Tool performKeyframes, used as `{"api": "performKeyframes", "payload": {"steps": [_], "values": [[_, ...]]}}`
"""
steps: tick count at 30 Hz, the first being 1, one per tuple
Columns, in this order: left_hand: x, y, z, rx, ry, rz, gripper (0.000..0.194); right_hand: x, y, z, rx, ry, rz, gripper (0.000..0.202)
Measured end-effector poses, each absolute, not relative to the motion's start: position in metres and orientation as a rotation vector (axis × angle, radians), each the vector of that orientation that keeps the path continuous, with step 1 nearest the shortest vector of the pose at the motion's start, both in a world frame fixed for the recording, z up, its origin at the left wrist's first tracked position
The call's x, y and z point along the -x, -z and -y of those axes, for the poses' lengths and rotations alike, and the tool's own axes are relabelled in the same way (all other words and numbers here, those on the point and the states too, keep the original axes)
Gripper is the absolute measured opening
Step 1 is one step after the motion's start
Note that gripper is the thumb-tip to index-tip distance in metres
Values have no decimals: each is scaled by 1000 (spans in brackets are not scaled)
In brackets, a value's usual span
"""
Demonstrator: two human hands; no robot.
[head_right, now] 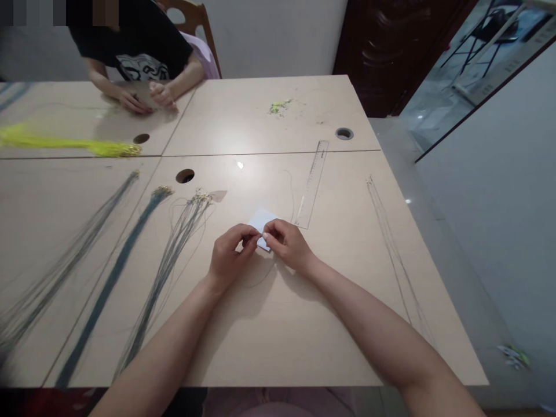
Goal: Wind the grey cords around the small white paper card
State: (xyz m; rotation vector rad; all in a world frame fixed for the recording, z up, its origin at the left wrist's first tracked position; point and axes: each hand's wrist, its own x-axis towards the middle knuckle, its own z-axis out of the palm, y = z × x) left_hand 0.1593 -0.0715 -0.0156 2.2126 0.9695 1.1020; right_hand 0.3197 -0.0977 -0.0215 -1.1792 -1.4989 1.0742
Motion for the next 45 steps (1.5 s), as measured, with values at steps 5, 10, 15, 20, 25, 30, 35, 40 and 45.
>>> {"api": "performKeyframes", "payload": {"steps": [5,10,15,20,25,30,35,40,45], "values": [[-159,15,72,-2222,-1081,-971,5,-320,21,98,1166,-1064,1506,8],[-159,14,71,-2223,-1077,-955,5,-320,20,99,1176,-1077,1503,8],[-159,14,71,-2232,-1087,-949,6,-320,21,99,1164,-1076,1500,8],[-159,15,71,-2234,-1093,-949,6,-320,22,99,1153,-1081,1499,9],[-159,13,71,-2238,-1075,-939,5,-320,22,98,1159,-1076,1502,9],[-158,12,71,-2241,-1053,-927,5,-320,22,98,1149,-1092,1497,9],[-158,13,71,-2241,-1057,-912,6,-321,23,98,1141,-1103,1497,8],[-159,13,71,-2238,-1050,-907,7,-322,23,98,1153,-1103,1503,8],[-159,12,71,-2228,-1043,-915,7,-321,23,98,1151,-1117,1502,7]]}}
